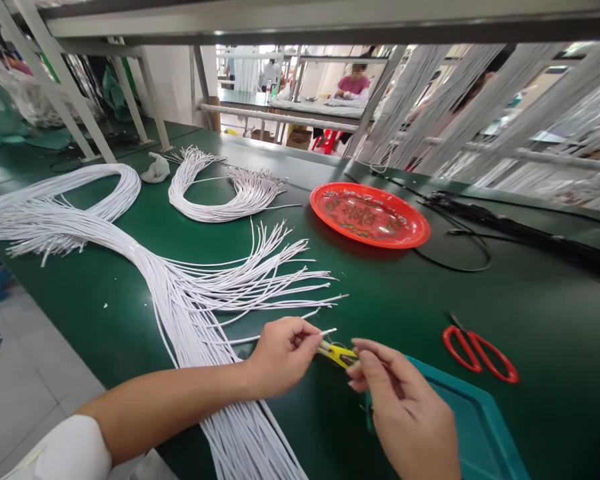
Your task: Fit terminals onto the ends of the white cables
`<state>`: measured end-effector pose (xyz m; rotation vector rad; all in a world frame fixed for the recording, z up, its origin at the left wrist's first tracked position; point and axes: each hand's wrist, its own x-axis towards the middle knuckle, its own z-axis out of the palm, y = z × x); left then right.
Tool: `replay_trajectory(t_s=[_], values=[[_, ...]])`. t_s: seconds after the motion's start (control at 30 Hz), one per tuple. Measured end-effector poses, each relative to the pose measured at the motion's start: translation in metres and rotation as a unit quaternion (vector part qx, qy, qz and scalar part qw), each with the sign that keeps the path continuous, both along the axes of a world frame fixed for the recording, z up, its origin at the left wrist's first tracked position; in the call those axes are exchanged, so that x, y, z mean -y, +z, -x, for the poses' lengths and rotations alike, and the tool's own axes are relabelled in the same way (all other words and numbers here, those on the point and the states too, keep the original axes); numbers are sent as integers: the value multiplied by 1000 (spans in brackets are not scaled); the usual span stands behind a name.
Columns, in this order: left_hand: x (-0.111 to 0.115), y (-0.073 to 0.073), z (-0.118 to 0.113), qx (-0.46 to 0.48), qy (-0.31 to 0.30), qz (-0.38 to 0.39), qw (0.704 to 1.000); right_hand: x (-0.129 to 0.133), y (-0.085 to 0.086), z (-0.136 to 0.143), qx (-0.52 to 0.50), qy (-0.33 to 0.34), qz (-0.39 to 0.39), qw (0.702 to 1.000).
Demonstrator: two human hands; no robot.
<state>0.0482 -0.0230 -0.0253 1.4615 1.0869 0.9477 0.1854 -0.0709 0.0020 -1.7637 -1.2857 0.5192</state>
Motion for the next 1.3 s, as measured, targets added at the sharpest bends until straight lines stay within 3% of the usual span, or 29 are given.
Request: replay_trajectory(t_s=[0.13, 0.27, 0.37, 0.43, 0.57, 0.67, 0.77, 0.9, 1.0, 1.13, 1.23, 1.3], values=[[6, 0, 0, 20, -26, 23, 999, -10, -1, 1, -151, 40, 93, 983], [6, 2, 1, 41, -50, 65, 996, -17, -8, 4, -130, 78, 89, 984], [5, 3, -1, 71, -53, 128, 988, -16, -14, 6, -3, 81, 28, 996], [5, 3, -3, 85, -48, 158, 983, -15, -19, 6, 146, 81, -55, 984], [7, 0, -4, 35, -41, 106, 993, -10, -26, 3, 416, 97, -193, 883], [6, -1, -2, -8, -33, 58, 998, -5, -25, 0, 473, 154, -206, 843], [3, 3, -2, 3, -23, 87, 996, 2, -19, -3, 426, 185, -161, 871], [3, 6, -3, 47, -34, 137, 989, 3, -9, -3, 319, 98, -93, 938], [4, 4, -3, 84, -57, 152, 983, -3, -5, -1, 263, 103, -70, 957], [2, 3, 0, 36, -96, 143, 984, -9, -4, -3, 311, 161, -96, 932], [0, 3, 3, -106, -126, 17, 986, -12, -1, -12, 425, 197, -98, 878], [-1, 3, 4, -171, -129, -46, 976, -13, 1, -21, 477, 175, -94, 856]])
